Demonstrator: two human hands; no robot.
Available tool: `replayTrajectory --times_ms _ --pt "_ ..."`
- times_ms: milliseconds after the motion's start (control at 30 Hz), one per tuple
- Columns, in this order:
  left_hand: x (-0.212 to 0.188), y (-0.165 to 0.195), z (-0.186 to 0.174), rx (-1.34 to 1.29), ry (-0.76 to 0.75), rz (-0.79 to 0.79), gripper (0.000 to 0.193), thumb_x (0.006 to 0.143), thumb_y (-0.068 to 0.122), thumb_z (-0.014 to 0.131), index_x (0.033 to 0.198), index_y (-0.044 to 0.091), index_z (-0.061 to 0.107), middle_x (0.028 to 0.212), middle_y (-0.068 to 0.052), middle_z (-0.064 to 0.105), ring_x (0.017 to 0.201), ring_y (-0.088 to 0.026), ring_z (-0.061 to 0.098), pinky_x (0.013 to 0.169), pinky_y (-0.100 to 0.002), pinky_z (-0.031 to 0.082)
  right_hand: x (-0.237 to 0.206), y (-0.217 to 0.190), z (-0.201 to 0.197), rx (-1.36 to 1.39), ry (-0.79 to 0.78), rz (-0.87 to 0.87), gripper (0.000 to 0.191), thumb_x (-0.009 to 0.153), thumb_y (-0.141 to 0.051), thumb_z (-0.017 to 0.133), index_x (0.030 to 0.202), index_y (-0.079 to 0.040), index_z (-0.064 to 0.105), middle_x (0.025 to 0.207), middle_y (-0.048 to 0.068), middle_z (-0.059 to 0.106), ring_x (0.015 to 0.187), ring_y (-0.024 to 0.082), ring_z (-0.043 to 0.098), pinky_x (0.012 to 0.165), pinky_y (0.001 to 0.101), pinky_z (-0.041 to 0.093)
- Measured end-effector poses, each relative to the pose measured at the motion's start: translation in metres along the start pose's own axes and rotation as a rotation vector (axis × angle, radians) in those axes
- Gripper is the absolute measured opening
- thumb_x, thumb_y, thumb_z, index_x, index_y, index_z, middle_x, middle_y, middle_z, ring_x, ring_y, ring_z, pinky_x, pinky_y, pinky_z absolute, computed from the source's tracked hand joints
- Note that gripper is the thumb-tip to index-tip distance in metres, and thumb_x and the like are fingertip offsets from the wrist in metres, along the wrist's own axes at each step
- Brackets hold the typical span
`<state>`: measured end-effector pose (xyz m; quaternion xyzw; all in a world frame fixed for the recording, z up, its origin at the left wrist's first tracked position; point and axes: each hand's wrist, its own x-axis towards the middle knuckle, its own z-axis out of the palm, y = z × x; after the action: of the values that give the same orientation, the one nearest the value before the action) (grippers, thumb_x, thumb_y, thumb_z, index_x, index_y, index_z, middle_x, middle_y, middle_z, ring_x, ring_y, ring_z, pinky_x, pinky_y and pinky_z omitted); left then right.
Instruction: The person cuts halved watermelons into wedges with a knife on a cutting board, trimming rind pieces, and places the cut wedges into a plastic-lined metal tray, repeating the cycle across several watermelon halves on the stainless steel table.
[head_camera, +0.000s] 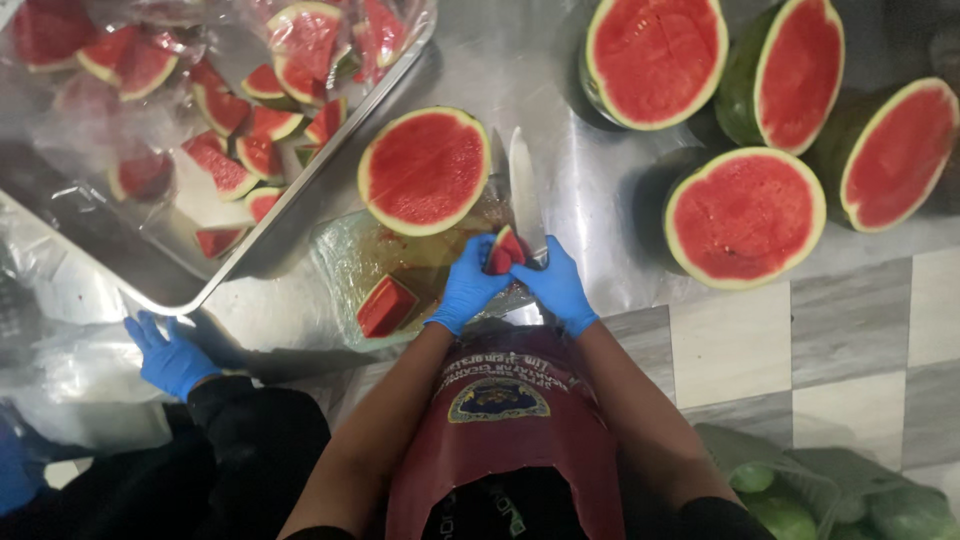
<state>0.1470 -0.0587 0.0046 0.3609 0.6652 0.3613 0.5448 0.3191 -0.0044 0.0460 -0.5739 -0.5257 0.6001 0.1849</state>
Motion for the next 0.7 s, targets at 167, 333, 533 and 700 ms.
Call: replayTrajectory --times_ms 167,333,533,700 --pt "-0.017 0.013 -0.008 -0.186 -0.077 0.080 0.070 0.079 0.014 0.088 0.141 0.006 0.056 0.124 -0.008 0.071 0.113 -0.013 0.067 0.100 -0.032 0.055 -0.011 -0.006 -0.003 0.161 -0.043 -0.174 0.052 0.086 -0.009 0.083 0.130 0.000 0.056 0.110 0.009 0.071 0.091 0.012 0.069 0.073 0.0272 0.058" --pt "-0.024 0.035 -0.013 -0.244 -0.084 0.050 0.079 0.079 0.012 0.087 0.150 0.008 0.051 0.123 -0.011 0.069 0.113 -0.015 0.065 0.098 -0.032 0.055 -0.018 -0.026 -0.005 0.239 0.030 -0.008 0.049 0.086 -0.010 0.081 0.126 0.000 0.054 0.104 0.010 0.071 0.077 0.013 0.069 0.054 0.0252 0.055" --pt "-0.031 0.049 -0.023 -0.400 -0.109 0.140 0.064 0.087 0.009 0.080 0.146 0.005 0.056 0.134 -0.009 0.067 0.119 -0.013 0.064 0.101 -0.029 0.055 -0.025 -0.050 -0.004 0.262 0.028 -0.070 0.051 0.085 -0.011 0.080 0.127 -0.002 0.053 0.105 0.008 0.070 0.079 0.011 0.070 0.054 0.0245 0.055" --pt "-0.033 0.044 -0.029 -0.360 -0.076 0.074 0.054 0.091 0.007 0.071 0.144 0.003 0.060 0.119 -0.007 0.071 0.102 -0.010 0.063 0.090 -0.028 0.055 -0.026 -0.041 0.001 0.319 0.025 -0.027 0.047 0.087 -0.010 0.079 0.125 -0.001 0.053 0.099 0.009 0.068 0.066 0.013 0.063 0.051 0.0255 0.052"
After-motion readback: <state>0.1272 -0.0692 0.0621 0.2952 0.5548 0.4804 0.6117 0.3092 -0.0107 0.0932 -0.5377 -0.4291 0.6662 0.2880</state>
